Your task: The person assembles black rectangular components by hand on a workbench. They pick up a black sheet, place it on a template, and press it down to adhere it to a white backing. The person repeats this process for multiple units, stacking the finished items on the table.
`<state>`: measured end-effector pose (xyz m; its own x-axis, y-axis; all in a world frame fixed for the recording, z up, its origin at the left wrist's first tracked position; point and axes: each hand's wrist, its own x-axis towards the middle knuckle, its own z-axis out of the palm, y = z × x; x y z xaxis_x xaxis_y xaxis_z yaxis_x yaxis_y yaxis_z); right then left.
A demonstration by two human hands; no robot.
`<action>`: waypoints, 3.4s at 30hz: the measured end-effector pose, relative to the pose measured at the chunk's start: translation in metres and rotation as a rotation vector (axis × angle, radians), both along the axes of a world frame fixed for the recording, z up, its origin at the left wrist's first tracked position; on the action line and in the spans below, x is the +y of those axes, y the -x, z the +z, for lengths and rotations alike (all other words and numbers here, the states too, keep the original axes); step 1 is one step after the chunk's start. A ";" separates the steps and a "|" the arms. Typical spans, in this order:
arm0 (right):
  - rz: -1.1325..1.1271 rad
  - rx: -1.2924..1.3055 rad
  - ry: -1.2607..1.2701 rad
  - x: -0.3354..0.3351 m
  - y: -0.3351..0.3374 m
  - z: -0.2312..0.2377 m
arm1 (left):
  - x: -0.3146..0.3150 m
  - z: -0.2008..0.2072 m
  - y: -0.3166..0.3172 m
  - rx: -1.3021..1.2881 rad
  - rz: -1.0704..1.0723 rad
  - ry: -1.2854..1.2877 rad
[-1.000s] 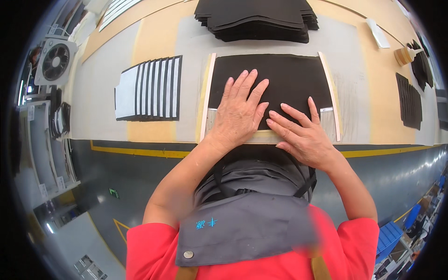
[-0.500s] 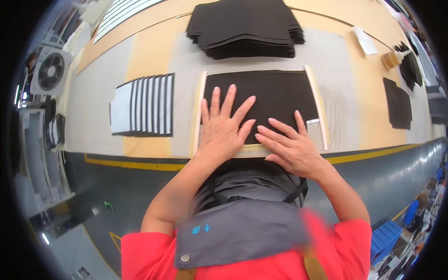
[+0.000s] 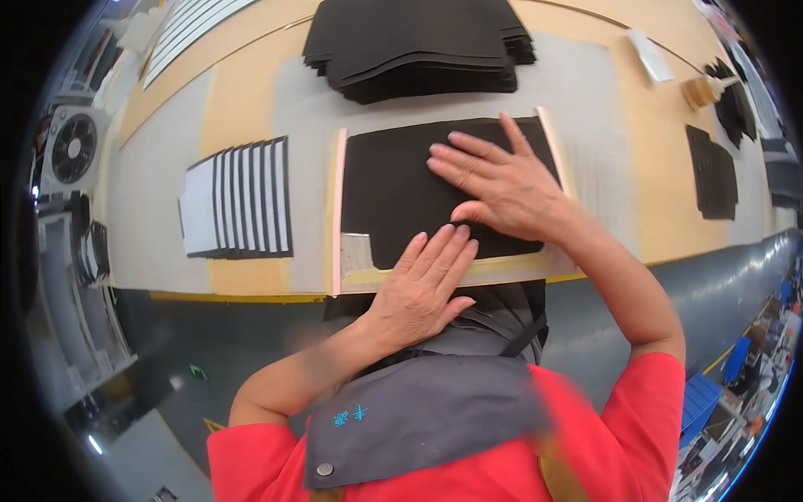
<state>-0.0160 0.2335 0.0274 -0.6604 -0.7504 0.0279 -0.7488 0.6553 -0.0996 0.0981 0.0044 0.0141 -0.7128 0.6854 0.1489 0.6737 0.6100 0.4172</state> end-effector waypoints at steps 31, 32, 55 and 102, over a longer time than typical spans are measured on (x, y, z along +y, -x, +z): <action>-0.084 -0.170 0.172 -0.021 -0.077 -0.009 | -0.012 -0.004 -0.020 -0.021 -0.050 0.024; -0.078 -0.169 0.182 -0.019 -0.070 -0.010 | -0.012 -0.005 -0.020 -0.011 -0.058 0.032; -0.211 -0.061 0.206 -0.026 -0.021 -0.018 | -0.011 0.001 -0.015 0.109 -0.054 0.145; -0.222 -0.022 0.190 -0.030 -0.023 -0.011 | -0.023 0.017 0.004 -0.096 0.123 -0.023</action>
<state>0.0068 0.2035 0.0168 -0.8099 -0.5701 0.1381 -0.5854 0.7710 -0.2507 0.0943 -0.0182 0.0314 -0.8030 0.5890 0.0907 0.5507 0.6751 0.4909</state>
